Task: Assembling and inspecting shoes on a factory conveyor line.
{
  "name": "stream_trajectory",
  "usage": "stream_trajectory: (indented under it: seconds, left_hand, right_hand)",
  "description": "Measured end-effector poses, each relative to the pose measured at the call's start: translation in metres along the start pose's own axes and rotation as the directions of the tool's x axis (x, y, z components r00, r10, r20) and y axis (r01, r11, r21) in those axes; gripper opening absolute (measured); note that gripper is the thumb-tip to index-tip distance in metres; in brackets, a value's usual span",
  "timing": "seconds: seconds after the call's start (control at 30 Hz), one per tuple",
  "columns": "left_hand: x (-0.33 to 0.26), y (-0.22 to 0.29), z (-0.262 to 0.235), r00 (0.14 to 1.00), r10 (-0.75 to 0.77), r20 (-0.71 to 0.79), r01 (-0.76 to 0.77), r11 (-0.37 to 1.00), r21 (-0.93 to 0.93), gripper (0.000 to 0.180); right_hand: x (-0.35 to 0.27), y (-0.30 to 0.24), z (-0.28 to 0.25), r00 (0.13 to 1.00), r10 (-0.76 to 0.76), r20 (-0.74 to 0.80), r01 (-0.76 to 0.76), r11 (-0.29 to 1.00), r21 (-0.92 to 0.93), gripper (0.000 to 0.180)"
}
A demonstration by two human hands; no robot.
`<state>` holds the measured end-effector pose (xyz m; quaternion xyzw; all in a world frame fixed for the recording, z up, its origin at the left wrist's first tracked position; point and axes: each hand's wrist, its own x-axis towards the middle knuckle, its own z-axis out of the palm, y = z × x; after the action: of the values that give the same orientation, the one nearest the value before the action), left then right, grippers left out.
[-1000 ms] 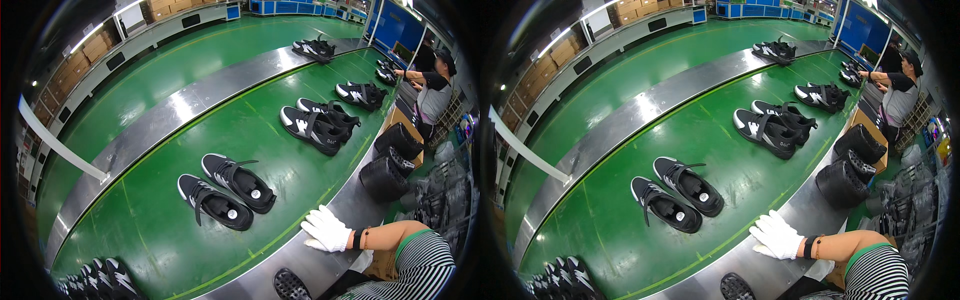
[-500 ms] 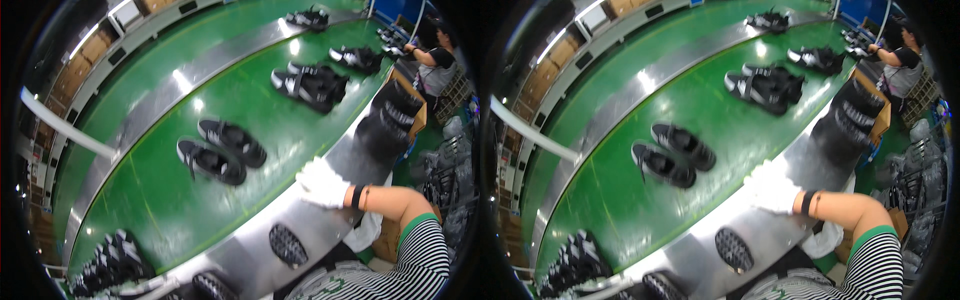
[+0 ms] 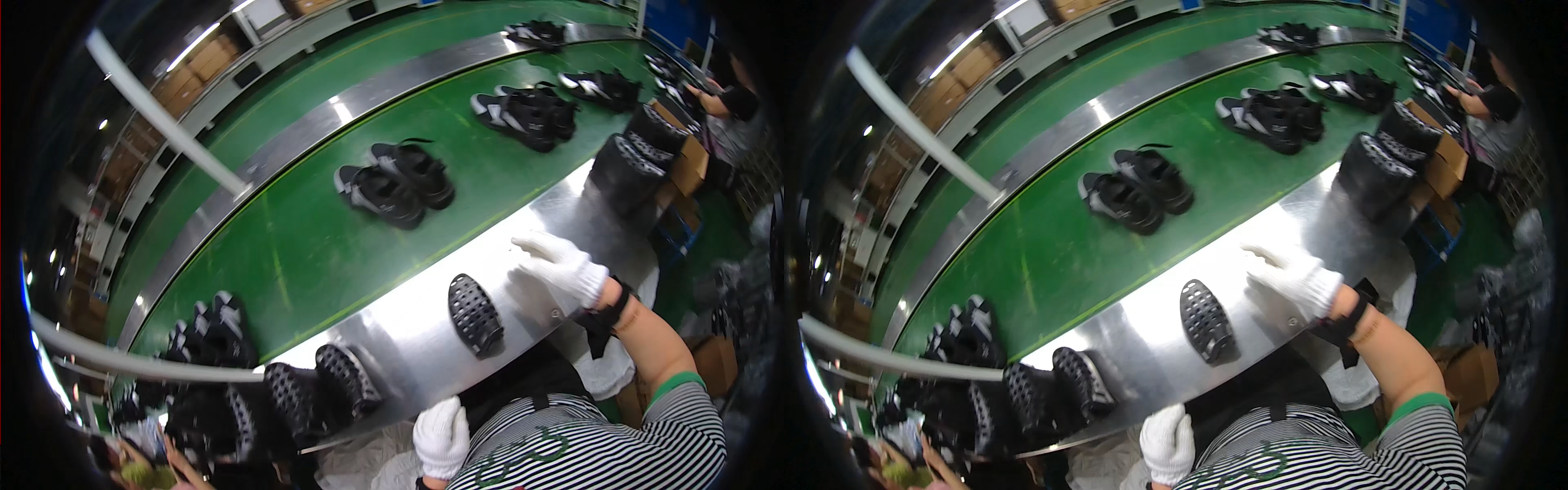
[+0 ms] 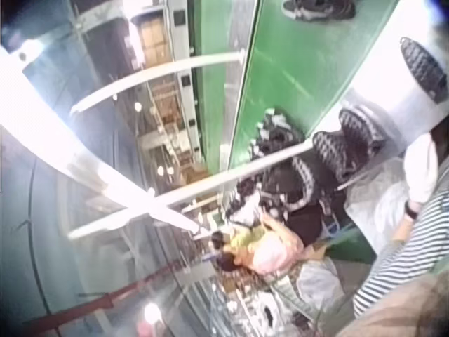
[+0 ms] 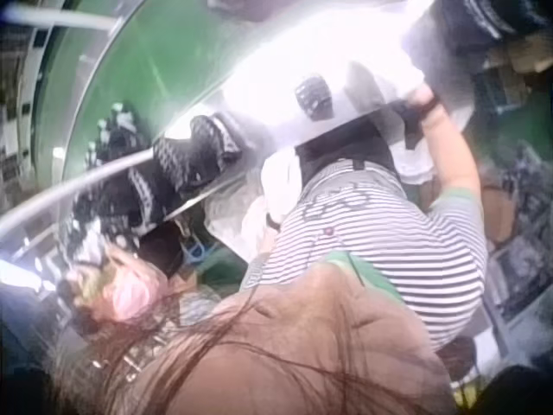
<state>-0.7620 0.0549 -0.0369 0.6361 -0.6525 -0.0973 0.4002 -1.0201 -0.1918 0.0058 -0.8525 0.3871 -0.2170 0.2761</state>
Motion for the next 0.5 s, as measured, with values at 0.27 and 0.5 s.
stream_trajectory:
  seconds: [0.27, 0.5]
  left_hand:
    - [0.065, -0.009, 0.065, 0.959, -0.234, 0.162, 0.222, 0.971, 0.091, 0.086]
    - [0.04, -0.026, 0.093, 0.976, -0.216, -0.04, 0.214, 0.975, -0.054, 0.086]
  right_hand:
    - [-0.006, -0.063, 0.05, 0.951, -0.025, 0.308, 0.02, 1.0, 0.02, 0.084]
    - [-0.025, -0.051, 0.123, 0.977, -0.117, -0.179, 0.112, 0.993, -0.037, 0.052]
